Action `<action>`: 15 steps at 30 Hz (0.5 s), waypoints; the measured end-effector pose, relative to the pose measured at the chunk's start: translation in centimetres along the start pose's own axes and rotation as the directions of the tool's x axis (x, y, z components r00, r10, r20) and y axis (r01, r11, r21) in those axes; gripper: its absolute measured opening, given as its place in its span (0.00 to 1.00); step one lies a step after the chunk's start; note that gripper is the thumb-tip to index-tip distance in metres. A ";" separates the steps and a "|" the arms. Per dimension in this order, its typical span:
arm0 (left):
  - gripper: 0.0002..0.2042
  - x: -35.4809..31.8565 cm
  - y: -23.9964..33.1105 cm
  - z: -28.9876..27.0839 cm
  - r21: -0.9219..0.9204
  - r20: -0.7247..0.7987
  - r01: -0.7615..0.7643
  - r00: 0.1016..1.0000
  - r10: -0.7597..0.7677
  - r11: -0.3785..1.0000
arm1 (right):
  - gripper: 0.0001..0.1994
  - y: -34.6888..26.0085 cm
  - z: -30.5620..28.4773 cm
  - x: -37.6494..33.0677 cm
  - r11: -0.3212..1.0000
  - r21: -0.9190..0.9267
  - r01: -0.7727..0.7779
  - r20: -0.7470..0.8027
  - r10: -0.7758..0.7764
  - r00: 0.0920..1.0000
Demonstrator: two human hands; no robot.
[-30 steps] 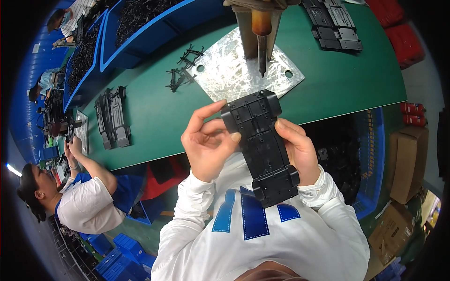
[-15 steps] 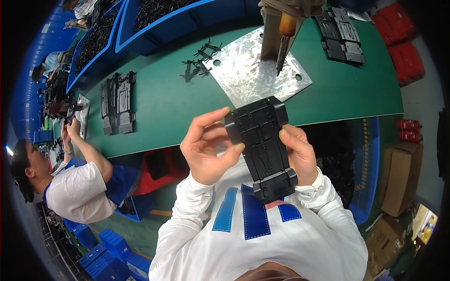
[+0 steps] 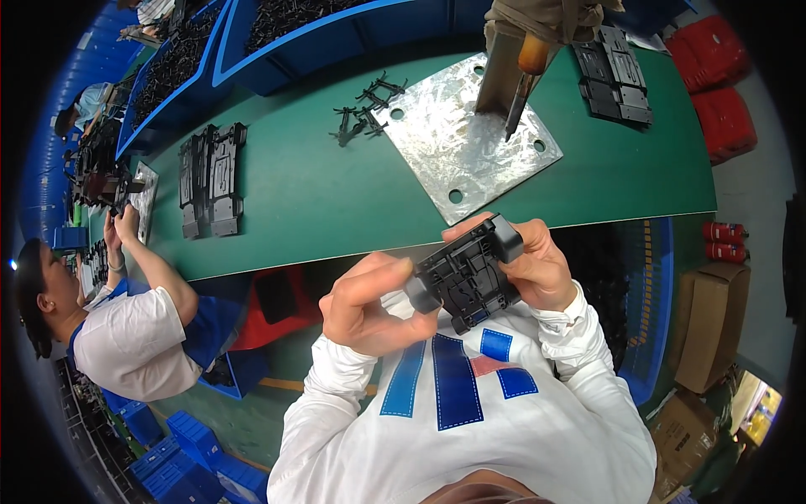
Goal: Assembling the chassis and axle components of a toy truck using a manual press tool.
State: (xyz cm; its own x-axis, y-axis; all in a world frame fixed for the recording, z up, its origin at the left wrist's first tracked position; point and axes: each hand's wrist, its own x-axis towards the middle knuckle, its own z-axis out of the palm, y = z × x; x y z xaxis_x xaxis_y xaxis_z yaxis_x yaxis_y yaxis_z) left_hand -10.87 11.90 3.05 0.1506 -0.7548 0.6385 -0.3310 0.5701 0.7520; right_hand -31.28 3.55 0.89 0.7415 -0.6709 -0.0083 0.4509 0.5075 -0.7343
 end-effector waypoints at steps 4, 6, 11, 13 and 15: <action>0.28 -0.2 -0.6 0.3 0.003 -0.044 0.030 0.999 -0.030 1.000 | 0.15 0.4 0.1 0.1 0.989 -0.138 0.058 -0.053 -0.065 0.996; 0.29 -0.2 -1.1 0.2 -0.070 -0.023 0.046 0.999 -0.047 0.997 | 0.12 -0.3 0.5 0.2 0.950 -0.256 0.176 0.038 -0.172 0.984; 0.35 -0.5 -2.4 -0.4 -0.174 0.066 -0.011 0.998 0.023 0.985 | 0.14 -1.7 1.7 -0.1 0.784 -0.552 0.285 0.104 -0.274 0.956; 0.34 -0.5 -2.6 -0.3 -0.230 0.074 -0.030 0.996 0.049 0.973 | 0.16 -2.5 2.3 0.0 0.730 -0.598 0.330 0.162 -0.294 0.942; 0.34 -0.8 -3.0 -0.2 -0.222 0.086 -0.039 0.995 0.059 0.974 | 0.16 -3.2 2.6 -0.1 0.704 -0.624 0.339 0.189 -0.286 0.940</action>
State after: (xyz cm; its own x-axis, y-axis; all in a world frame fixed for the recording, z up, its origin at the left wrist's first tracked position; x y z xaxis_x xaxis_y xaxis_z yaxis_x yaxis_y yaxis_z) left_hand -9.78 10.86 0.29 0.0499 -0.7449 0.6653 -0.1214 0.6567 0.7443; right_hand -31.56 3.41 4.99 0.6618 -0.6731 0.3301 0.2594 -0.2075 -0.9432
